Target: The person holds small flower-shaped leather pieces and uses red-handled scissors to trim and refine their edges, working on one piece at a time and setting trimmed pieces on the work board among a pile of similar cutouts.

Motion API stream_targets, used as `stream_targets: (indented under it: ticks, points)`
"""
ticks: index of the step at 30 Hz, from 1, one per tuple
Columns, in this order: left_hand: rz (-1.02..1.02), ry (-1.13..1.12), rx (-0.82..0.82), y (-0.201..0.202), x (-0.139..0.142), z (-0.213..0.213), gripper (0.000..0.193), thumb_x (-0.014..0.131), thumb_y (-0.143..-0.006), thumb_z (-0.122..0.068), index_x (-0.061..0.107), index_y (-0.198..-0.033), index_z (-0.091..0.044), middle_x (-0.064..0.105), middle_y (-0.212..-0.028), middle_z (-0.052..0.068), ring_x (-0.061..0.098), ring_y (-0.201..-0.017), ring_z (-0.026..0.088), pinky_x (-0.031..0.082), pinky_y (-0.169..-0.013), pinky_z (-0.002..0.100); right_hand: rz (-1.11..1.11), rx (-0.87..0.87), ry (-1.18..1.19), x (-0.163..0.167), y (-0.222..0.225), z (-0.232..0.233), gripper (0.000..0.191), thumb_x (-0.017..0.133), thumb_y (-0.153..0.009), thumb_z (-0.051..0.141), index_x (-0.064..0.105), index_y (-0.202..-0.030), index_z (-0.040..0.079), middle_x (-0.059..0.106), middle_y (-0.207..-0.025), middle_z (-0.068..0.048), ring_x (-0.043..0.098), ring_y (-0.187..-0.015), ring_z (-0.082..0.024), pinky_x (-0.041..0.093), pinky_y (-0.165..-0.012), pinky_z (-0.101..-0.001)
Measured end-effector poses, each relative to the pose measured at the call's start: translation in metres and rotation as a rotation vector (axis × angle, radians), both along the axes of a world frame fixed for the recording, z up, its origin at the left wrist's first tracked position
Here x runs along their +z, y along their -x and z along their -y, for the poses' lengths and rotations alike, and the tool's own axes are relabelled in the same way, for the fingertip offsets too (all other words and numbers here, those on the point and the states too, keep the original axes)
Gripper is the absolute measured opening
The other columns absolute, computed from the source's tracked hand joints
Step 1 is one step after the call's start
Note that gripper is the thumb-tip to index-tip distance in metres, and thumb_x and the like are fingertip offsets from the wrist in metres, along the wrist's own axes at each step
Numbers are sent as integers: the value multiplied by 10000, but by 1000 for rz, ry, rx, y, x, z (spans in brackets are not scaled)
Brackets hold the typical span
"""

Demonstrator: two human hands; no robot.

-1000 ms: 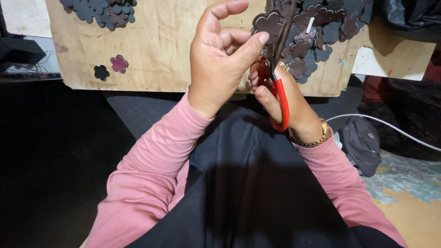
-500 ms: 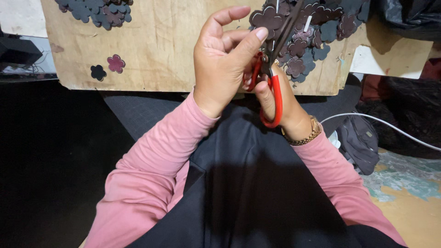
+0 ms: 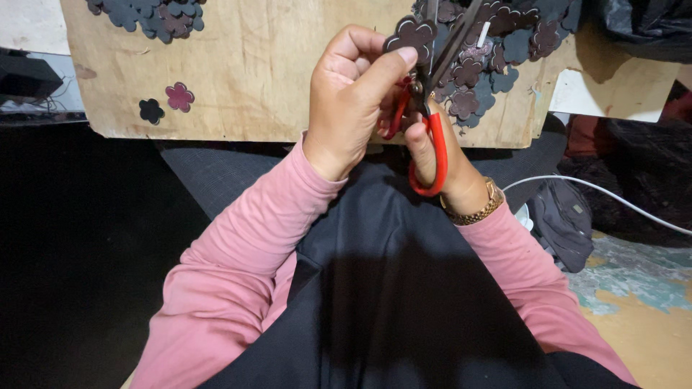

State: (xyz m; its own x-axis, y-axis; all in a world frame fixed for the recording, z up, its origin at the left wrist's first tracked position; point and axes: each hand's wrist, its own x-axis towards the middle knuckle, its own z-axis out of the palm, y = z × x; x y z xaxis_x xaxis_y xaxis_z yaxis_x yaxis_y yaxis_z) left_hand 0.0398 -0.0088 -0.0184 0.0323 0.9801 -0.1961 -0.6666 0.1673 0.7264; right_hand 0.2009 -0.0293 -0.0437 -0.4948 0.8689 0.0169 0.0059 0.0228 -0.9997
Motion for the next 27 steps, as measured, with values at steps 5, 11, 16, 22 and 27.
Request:
stream_targets:
  ticks: [5, 11, 16, 22, 27]
  points:
    - [-2, -5, 19, 2, 3, -2, 158, 711, -969, -28, 555, -990, -29, 688, -834, 86, 598, -628, 82, 455, -518, 225, -21, 20, 28, 0, 1, 1, 906, 494, -953, 824, 525, -1294, -15, 567, -1080, -34, 558, -970, -119, 491, -908, -280]
    - [-28, -29, 26, 1, 0, -1, 179, 728, -970, -20, 553, -1003, -32, 685, -862, 72, 614, -701, 78, 502, -608, 233, -44, 20, 43, 1, 2, 2, 899, 542, -970, 783, 487, -1366, -22, 574, -1140, -38, 557, -1037, -125, 498, -937, -282]
    - [-55, -88, 31, 3, -2, -2, 214, 740, -965, 10, 552, -1056, -36, 674, -908, 54, 626, -779, 82, 532, -708, 240, 21, 16, -8, -1, 1, 1, 890, 539, -974, 777, 489, -1363, -21, 572, -1139, -39, 559, -1009, -127, 511, -907, -285]
    - [-121, -128, 38, 4, -2, -1, 232, 740, -970, 31, 548, -1086, -28, 668, -944, 51, 630, -811, 81, 543, -735, 242, 68, 31, -60, -2, 0, 0, 851, 512, -976, 787, 523, -1293, -2, 574, -1088, -40, 558, -935, -118, 502, -880, -283]
    - [-96, -151, 50, 3, -4, 0, 243, 737, -976, 48, 541, -1099, -26, 664, -949, 49, 633, -816, 82, 546, -740, 243, 35, 31, -47, 2, 1, 1, 883, 508, -979, 795, 505, -1336, -13, 561, -1090, -40, 542, -987, -133, 490, -888, -284]
